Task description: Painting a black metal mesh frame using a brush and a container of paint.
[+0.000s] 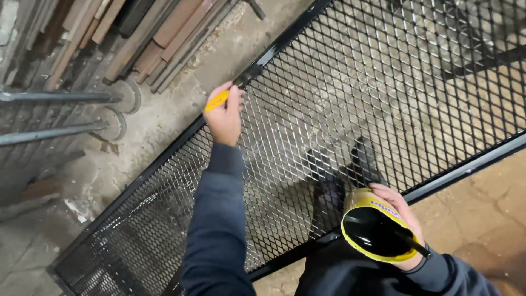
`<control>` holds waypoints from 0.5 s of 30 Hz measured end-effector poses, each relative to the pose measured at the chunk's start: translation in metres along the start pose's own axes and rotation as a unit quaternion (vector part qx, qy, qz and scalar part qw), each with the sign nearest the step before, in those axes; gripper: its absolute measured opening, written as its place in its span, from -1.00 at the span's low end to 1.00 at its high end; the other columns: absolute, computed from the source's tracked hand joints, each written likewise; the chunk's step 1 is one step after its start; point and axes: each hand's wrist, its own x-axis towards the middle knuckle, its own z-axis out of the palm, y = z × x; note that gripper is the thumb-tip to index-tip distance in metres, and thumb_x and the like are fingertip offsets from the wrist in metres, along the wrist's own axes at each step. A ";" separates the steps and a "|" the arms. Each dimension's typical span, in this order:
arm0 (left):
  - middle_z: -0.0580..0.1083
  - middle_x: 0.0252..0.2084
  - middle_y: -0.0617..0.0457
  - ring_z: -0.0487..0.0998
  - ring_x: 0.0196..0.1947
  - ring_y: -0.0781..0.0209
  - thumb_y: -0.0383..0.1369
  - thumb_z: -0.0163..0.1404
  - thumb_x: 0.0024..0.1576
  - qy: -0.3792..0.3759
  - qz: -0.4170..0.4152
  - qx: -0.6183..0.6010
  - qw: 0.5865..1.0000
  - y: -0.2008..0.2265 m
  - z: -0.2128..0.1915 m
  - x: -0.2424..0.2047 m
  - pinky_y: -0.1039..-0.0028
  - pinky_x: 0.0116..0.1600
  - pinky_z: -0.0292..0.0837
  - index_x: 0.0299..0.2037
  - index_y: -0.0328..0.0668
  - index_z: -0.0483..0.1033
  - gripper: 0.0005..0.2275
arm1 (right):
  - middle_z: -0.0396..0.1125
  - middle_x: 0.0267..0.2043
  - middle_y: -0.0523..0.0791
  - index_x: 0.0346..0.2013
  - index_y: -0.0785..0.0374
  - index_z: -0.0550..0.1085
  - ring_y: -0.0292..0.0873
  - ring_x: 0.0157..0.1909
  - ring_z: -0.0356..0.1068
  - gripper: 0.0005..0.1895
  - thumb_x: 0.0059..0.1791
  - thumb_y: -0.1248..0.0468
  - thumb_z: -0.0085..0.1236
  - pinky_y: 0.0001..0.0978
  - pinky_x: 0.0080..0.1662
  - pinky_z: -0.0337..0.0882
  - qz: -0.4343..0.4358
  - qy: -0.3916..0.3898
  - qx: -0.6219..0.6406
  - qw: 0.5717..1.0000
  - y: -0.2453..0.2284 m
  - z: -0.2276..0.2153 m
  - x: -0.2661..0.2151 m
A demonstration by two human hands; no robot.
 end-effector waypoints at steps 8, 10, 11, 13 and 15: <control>0.61 -0.27 -0.08 0.63 -0.30 0.12 -0.36 0.17 0.25 -0.029 0.130 0.402 0.906 0.069 -0.089 -0.018 0.36 -0.17 0.53 -0.11 -0.27 0.57 -0.86 | 0.19 0.30 0.00 0.22 0.39 0.26 -0.12 0.39 0.19 -0.08 -0.38 0.32 0.44 -0.31 0.36 0.18 -0.051 -0.009 -0.062 0.997 0.013 -0.013 0.010; 0.60 -0.30 -0.12 0.63 -0.33 0.00 -0.33 0.19 0.24 -0.063 0.164 0.512 0.841 0.094 -0.058 -0.002 0.27 -0.20 0.52 -0.18 -0.24 0.57 -0.85 | 0.20 0.30 -0.01 0.22 0.38 0.26 -0.12 0.40 0.19 -0.11 -0.36 0.33 0.42 -0.32 0.37 0.17 -0.064 -0.007 -0.045 0.997 0.027 -0.021 0.006; 0.57 -0.36 -0.17 0.60 -0.36 -0.12 -0.29 0.19 0.21 -0.119 0.149 0.559 0.807 0.099 -0.039 0.010 0.18 -0.24 0.49 -0.24 -0.22 0.56 -0.83 | 0.20 0.34 0.00 0.23 0.39 0.28 -0.13 0.38 0.22 -0.20 -0.27 0.35 0.36 -0.32 0.36 0.21 -0.010 0.007 0.014 1.000 0.036 -0.026 0.001; 0.54 -0.41 -0.22 0.57 -0.40 -0.24 -0.24 0.18 0.19 -0.178 0.134 0.602 0.766 0.103 0.005 0.035 0.08 -0.28 0.46 -0.31 -0.19 0.56 -0.81 | 0.20 0.37 0.00 0.24 0.39 0.30 -0.13 0.37 0.25 -0.29 -0.18 0.38 0.29 -0.32 0.35 0.24 0.046 0.024 0.073 0.996 0.041 -0.034 -0.001; 0.53 -0.42 -0.24 0.54 -0.41 -0.30 -0.27 0.17 0.17 -0.237 0.234 0.554 0.763 0.100 0.055 0.056 0.02 -0.32 0.42 -0.27 -0.25 0.55 -0.81 | 0.22 0.28 -0.01 0.24 0.40 0.28 -0.15 0.33 0.25 -0.22 -0.25 0.38 0.32 -0.35 0.33 0.22 -0.005 0.023 -0.018 1.000 0.029 -0.039 -0.002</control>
